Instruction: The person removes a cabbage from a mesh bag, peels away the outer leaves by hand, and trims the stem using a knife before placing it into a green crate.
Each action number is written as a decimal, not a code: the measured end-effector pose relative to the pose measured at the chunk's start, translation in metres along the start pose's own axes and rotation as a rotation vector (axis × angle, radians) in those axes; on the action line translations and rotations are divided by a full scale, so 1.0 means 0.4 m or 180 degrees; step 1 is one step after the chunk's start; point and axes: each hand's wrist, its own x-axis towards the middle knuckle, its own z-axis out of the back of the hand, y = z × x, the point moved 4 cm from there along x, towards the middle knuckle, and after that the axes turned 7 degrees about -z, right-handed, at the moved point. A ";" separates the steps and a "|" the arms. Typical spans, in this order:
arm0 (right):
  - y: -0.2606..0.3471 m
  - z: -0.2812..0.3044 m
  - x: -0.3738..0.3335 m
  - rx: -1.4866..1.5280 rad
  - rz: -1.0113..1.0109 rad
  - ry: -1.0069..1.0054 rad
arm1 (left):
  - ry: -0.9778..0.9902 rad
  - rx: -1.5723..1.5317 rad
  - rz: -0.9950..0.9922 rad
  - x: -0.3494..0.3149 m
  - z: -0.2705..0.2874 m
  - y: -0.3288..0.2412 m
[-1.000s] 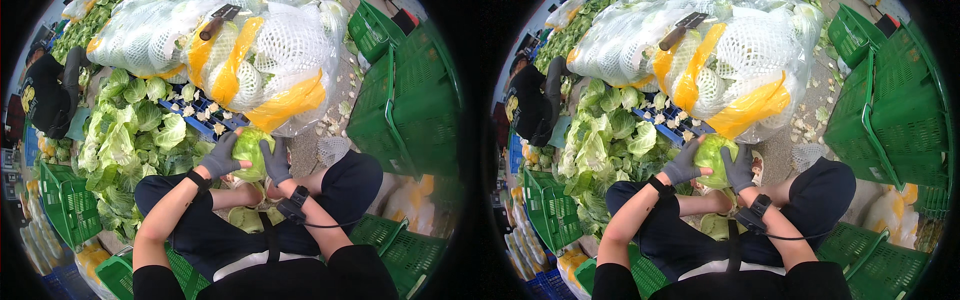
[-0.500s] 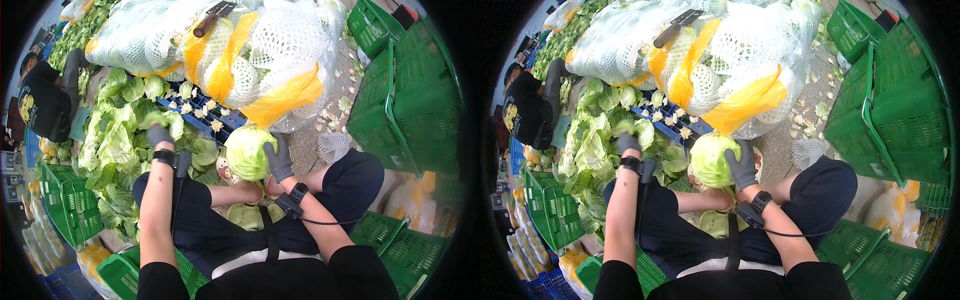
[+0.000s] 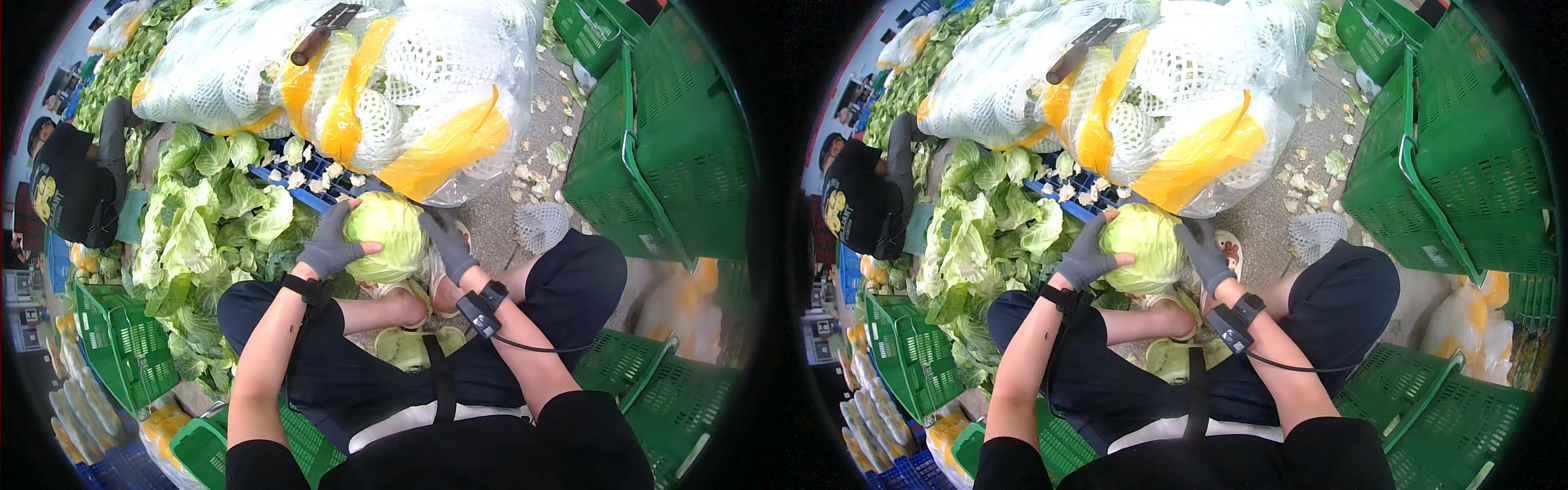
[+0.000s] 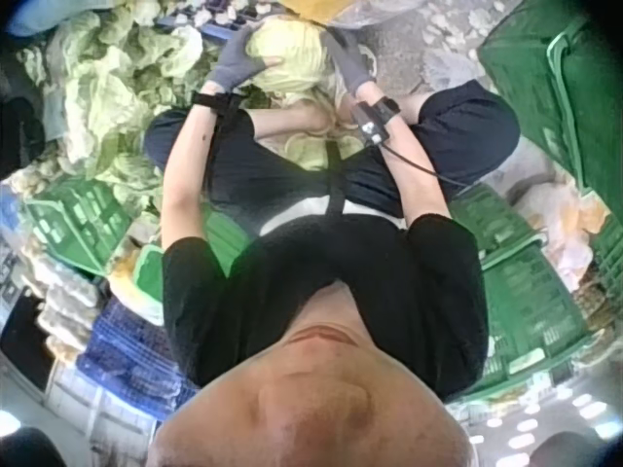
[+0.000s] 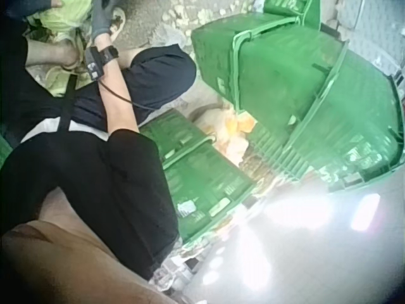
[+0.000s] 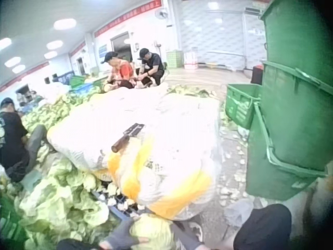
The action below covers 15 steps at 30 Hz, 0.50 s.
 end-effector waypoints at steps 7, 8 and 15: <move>-0.043 -0.094 -0.047 0.2792 -0.1050 0.1302 | -0.0265 0.0911 -0.0182 -0.012 -0.026 -0.049; -0.038 -0.092 -0.045 0.2742 -0.0893 0.1316 | -0.0305 0.1061 -0.0217 -0.014 -0.028 -0.059; -0.021 -0.097 -0.048 0.2758 -0.0806 0.1239 | -0.0751 0.0892 0.0228 -0.014 0.013 -0.046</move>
